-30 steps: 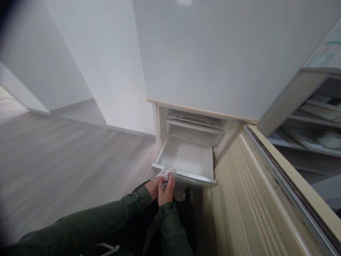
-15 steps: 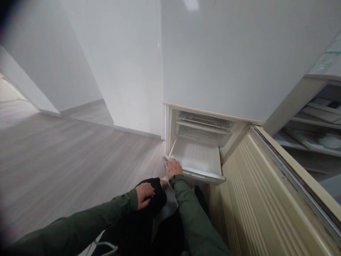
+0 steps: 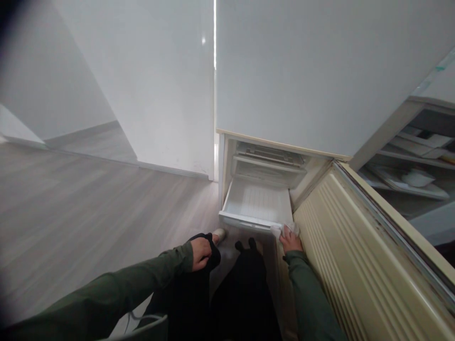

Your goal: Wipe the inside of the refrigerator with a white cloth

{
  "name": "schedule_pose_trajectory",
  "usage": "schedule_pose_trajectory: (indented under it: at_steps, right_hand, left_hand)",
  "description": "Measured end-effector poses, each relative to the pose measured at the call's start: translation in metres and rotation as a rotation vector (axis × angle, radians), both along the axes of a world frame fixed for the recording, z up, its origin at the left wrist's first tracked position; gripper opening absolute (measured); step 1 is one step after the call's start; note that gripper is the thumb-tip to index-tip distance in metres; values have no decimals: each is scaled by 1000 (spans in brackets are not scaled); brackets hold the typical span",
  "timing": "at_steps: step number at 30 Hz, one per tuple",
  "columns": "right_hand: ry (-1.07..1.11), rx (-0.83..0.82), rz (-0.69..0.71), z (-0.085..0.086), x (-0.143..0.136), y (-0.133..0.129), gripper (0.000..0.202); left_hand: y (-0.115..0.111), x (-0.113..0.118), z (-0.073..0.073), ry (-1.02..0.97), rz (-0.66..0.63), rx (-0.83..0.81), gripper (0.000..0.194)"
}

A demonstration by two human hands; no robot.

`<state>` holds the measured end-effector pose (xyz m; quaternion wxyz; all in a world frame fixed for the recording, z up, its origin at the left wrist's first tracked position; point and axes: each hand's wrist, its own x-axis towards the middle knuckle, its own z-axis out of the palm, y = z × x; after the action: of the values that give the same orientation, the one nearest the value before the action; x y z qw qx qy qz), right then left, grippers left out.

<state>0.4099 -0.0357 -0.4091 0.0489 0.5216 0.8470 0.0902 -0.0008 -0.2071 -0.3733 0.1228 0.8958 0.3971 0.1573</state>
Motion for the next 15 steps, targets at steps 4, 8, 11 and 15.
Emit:
schedule_pose_trajectory:
  at_steps: [4, 8, 11, 15]
  right_hand:
    - [6, 44, -88, -21, -4, -14, 52]
    - [-9, -53, 34, -10, -68, -20, 59]
    - [-47, -232, 233, 11, -125, -18, 58]
    - [-41, -305, 471, 20, -187, -19, 49]
  left_hand:
    - [5, 16, 2, 59, -30, 1, 16]
    - [7, 30, 1, 126, -14, -49, 19]
    - [10, 36, 2, 167, -1, -91, 20]
    - [13, 35, 5, 162, -27, -71, 21]
